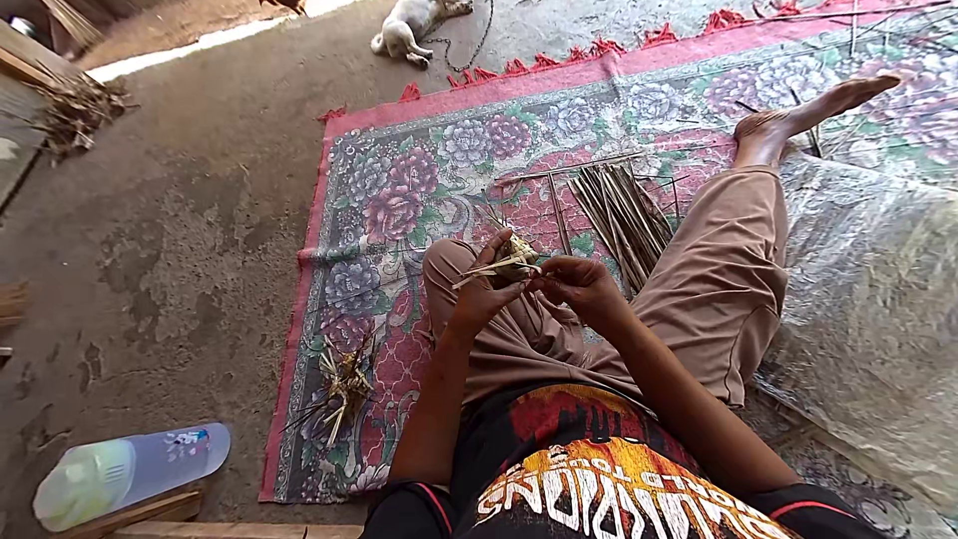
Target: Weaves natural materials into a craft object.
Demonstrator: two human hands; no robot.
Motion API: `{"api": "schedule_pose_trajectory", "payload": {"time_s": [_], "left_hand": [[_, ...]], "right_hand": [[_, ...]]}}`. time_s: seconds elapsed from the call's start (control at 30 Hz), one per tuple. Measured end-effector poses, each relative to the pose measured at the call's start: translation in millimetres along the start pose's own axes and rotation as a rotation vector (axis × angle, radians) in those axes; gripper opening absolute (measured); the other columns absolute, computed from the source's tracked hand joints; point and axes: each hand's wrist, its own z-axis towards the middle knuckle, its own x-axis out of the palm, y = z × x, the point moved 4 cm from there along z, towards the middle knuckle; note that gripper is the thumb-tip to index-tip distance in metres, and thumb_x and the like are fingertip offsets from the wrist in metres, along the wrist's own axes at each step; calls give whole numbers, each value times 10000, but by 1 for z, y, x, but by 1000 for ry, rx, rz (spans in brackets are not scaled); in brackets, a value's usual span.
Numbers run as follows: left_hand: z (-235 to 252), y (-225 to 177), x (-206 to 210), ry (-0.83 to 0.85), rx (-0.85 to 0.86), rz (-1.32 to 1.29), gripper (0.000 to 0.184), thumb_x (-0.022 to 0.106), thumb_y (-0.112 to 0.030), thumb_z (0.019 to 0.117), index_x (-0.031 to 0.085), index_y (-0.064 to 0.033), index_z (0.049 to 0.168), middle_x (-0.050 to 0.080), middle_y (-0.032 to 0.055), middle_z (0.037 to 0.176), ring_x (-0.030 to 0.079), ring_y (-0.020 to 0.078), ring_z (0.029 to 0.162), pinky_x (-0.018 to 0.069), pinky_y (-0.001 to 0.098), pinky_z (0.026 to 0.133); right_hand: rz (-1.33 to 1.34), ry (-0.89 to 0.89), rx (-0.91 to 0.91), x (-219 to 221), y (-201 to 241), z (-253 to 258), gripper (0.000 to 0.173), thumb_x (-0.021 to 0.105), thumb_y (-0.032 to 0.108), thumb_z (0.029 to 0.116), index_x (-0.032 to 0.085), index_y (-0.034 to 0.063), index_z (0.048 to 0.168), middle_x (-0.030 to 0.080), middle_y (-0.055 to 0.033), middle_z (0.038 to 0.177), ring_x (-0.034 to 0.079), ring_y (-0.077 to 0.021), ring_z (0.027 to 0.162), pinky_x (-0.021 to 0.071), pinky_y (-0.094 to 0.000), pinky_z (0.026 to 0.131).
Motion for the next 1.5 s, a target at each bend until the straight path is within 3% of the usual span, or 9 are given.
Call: {"api": "schedule_pose_trajectory", "payload": {"time_s": [0.17,0.37,0.5,0.67,0.8,1.0,1.13,1.33,1.5], "left_hand": [[1,-5,9,23,-44,-11,972,692,223,768,353,-197,1577,584,79,1378,679,151,1027,596,301,846],[2,3,14,-13,-143,92,918,723,195,767,377,-127,1555,580,124,1364,674,157,1015,589,312,852],[2,12,15,8,-164,94,887,727,202,753,398,-64,1533,602,136,1331,689,148,986,601,301,840],[4,21,13,53,-141,155,816,733,166,784,440,-60,1511,626,129,1308,691,140,976,600,305,842],[3,14,6,80,-71,-49,805,679,130,835,387,-114,1544,590,83,1377,692,149,1026,599,333,894],[-1,11,-27,-144,-94,-352,495,552,-293,1033,428,-226,1507,696,66,1201,713,135,739,598,255,575],[-1,25,-26,112,-39,-402,831,636,-713,868,422,-236,1514,705,39,847,626,86,602,531,220,548],[2,13,-8,26,6,-352,674,809,-371,842,491,-254,1424,718,-7,1028,665,60,674,574,210,584],[-1,14,-13,-225,157,-400,706,764,-306,915,356,-342,1489,646,-23,1202,686,103,921,610,293,743]], "right_hand": [[-345,-74,-153,0,-12,2,88,697,52,935,756,32,997,705,-28,881,579,-37,654,516,-230,614],[-624,0,5,5,-21,2,156,648,97,983,775,70,1068,719,-116,979,694,-283,859,549,-556,753],[-526,112,115,7,-24,4,176,562,84,1030,724,16,1030,703,-123,945,680,-239,872,546,-494,813],[-494,315,225,1,-31,7,207,570,199,1047,623,11,981,552,-62,728,544,-155,667,474,-379,674],[-407,153,124,-4,-25,6,126,669,119,975,645,-5,978,563,-42,694,514,-105,601,465,-312,606],[-342,112,-35,-5,3,3,421,677,9,927,634,14,1346,676,-106,1050,640,-128,856,563,-325,801],[-588,371,76,4,4,-3,445,622,75,977,606,119,1420,653,-146,994,628,-246,857,533,-464,805],[-597,481,82,0,-3,-4,429,596,62,983,639,151,1400,662,-159,952,626,-270,869,516,-489,831],[-514,46,-183,-45,10,8,590,674,39,930,516,72,1497,666,-85,810,634,-161,709,559,-376,709]]}}
